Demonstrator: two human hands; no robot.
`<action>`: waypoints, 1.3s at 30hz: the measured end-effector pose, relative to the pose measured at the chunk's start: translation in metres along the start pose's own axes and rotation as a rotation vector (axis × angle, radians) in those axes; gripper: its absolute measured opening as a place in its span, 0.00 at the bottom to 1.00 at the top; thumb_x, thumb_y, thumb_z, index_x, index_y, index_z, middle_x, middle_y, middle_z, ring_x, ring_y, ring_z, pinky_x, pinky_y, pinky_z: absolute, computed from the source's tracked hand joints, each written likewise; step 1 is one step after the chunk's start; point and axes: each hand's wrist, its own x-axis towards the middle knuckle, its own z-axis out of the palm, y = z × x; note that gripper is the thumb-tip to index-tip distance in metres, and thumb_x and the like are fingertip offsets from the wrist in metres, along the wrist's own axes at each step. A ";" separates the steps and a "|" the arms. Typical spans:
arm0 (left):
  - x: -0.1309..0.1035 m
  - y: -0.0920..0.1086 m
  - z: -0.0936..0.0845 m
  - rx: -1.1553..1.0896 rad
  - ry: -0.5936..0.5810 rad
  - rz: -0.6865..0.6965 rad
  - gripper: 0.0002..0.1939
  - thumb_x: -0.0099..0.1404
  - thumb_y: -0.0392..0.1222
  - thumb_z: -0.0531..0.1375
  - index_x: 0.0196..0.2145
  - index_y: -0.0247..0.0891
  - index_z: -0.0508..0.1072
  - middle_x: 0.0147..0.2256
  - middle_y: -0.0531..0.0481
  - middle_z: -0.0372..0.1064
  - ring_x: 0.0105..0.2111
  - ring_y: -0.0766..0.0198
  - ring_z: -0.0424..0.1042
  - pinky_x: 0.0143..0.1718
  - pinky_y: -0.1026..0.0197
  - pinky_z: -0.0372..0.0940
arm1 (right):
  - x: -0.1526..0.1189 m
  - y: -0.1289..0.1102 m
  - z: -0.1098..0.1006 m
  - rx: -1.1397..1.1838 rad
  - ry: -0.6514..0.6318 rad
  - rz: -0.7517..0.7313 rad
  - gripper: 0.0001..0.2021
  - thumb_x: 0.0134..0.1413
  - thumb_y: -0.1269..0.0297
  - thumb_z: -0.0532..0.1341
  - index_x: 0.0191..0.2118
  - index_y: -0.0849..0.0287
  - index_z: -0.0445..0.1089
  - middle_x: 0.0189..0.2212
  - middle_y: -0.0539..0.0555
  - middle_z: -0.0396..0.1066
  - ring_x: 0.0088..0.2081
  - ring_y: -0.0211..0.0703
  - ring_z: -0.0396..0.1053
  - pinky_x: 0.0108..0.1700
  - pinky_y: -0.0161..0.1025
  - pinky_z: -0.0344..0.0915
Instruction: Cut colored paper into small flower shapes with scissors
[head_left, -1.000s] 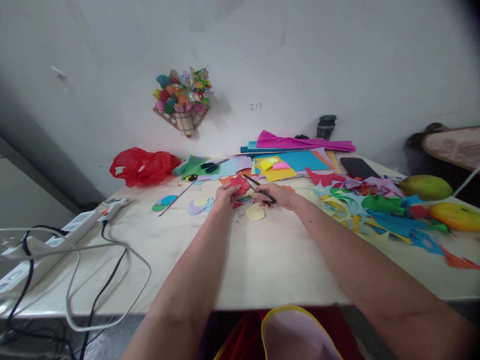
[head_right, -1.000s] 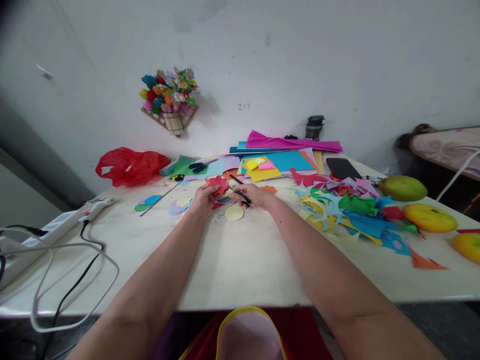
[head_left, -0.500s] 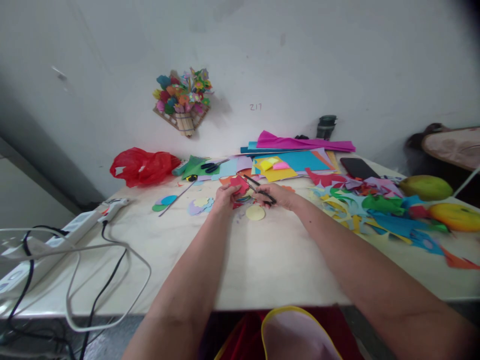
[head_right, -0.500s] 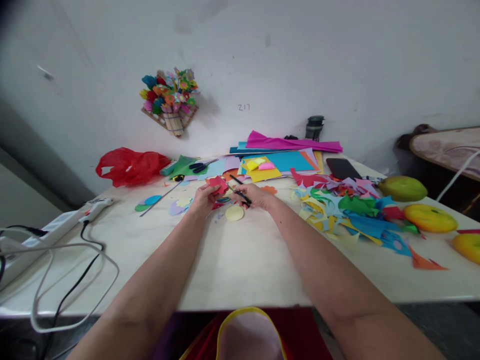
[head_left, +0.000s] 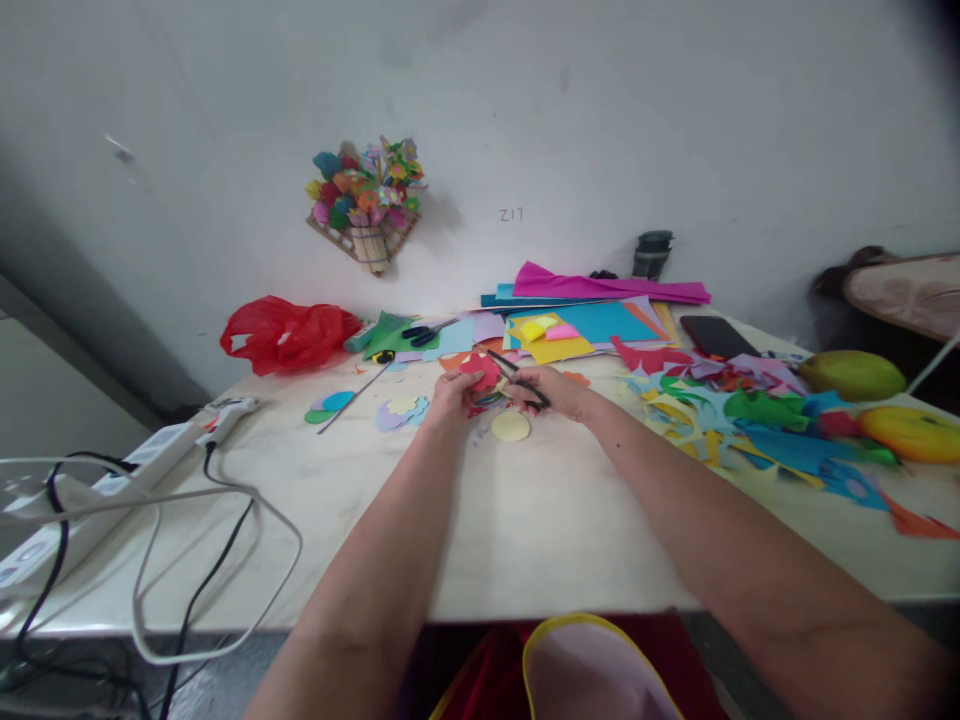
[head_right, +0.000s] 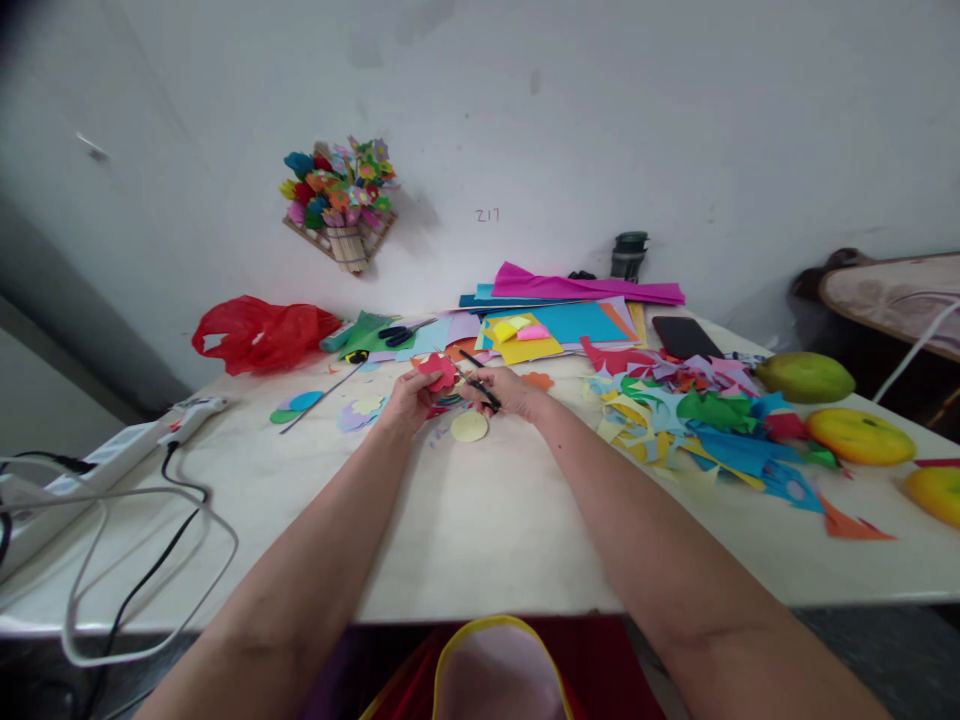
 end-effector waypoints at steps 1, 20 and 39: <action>0.000 0.000 0.000 0.000 0.000 -0.001 0.11 0.42 0.35 0.69 0.25 0.31 0.74 0.26 0.45 0.74 0.26 0.63 0.73 0.36 0.59 0.71 | 0.001 0.001 0.000 0.003 0.001 -0.006 0.07 0.51 0.65 0.65 0.29 0.61 0.67 0.16 0.46 0.66 0.15 0.28 0.59 0.16 0.27 0.55; -0.003 0.001 0.005 0.026 0.026 -0.059 0.10 0.41 0.34 0.69 0.24 0.31 0.74 0.24 0.46 0.74 0.22 0.64 0.73 0.29 0.63 0.69 | 0.003 0.001 0.005 0.020 0.051 -0.043 0.08 0.48 0.66 0.68 0.29 0.61 0.68 0.15 0.46 0.65 0.15 0.29 0.59 0.17 0.27 0.56; 0.000 -0.002 0.003 0.062 0.023 -0.060 0.08 0.42 0.34 0.68 0.24 0.32 0.74 0.25 0.45 0.74 0.24 0.64 0.72 0.31 0.62 0.69 | 0.006 0.004 0.007 0.055 0.085 0.006 0.08 0.48 0.66 0.68 0.29 0.61 0.68 0.16 0.46 0.66 0.15 0.29 0.58 0.16 0.27 0.56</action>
